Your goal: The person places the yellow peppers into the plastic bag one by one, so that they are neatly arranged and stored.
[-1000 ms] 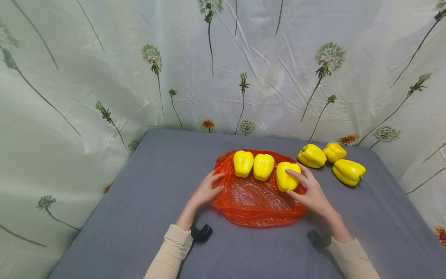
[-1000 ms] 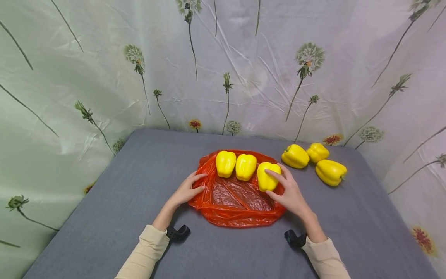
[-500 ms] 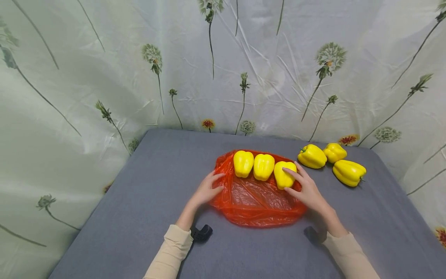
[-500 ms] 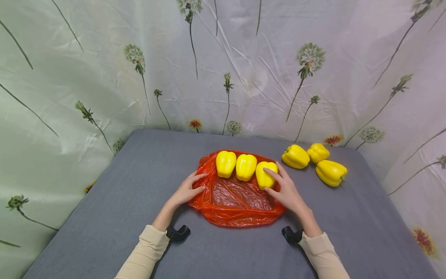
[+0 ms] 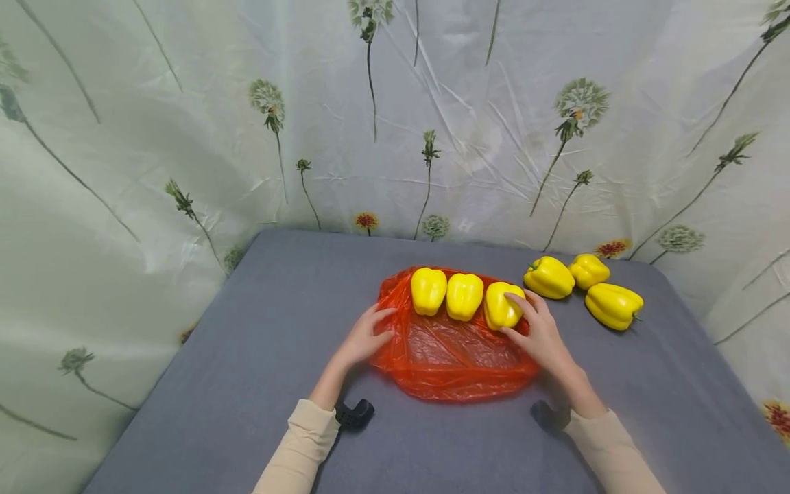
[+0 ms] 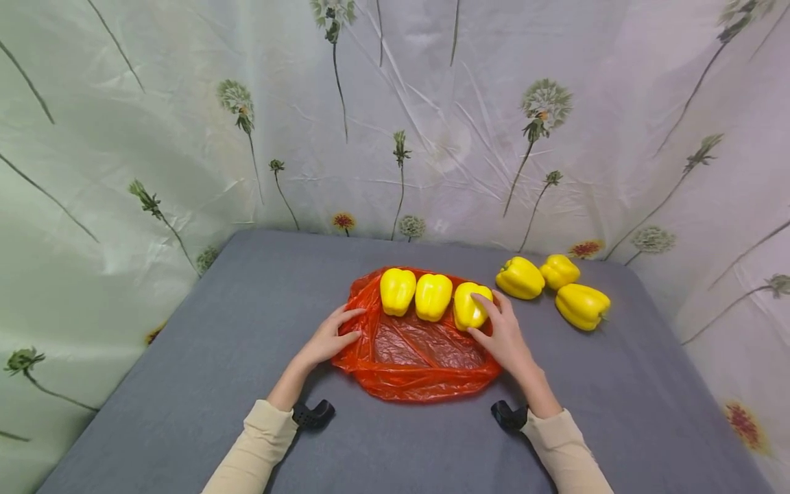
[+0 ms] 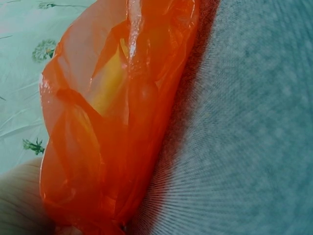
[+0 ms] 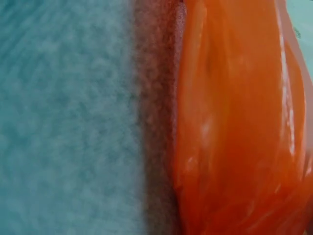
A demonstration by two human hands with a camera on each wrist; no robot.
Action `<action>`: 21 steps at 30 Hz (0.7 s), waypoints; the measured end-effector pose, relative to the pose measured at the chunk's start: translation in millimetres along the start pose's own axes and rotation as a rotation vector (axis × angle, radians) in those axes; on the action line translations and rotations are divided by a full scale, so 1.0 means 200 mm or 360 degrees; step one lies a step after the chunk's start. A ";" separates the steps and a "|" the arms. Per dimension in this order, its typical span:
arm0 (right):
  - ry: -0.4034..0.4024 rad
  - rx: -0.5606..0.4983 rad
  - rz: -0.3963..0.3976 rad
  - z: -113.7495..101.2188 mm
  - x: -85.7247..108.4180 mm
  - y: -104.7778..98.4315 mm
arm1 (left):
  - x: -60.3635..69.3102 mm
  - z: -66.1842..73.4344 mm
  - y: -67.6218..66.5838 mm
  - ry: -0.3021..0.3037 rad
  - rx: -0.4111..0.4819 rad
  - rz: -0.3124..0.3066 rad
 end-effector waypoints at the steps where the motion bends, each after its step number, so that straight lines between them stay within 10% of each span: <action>1: 0.0003 0.0003 -0.0005 0.00 -0.01 0.00 | 0.00 0.00 0.00 -0.0001 0.0003 0.0002; 21: -0.0005 0.0021 -0.0086 0.00 -0.02 0.02 | 0.00 -0.01 0.00 0.0044 -0.0005 0.0003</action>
Point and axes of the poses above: each hand's wrist, its own x-axis away from the middle knuckle, its own y-axis out of the palm, z = x × y, the point moved 6 cm from there along -x, towards the middle knuckle, and after that the axes turned 1 degree about -y, right-handed, at the moved point
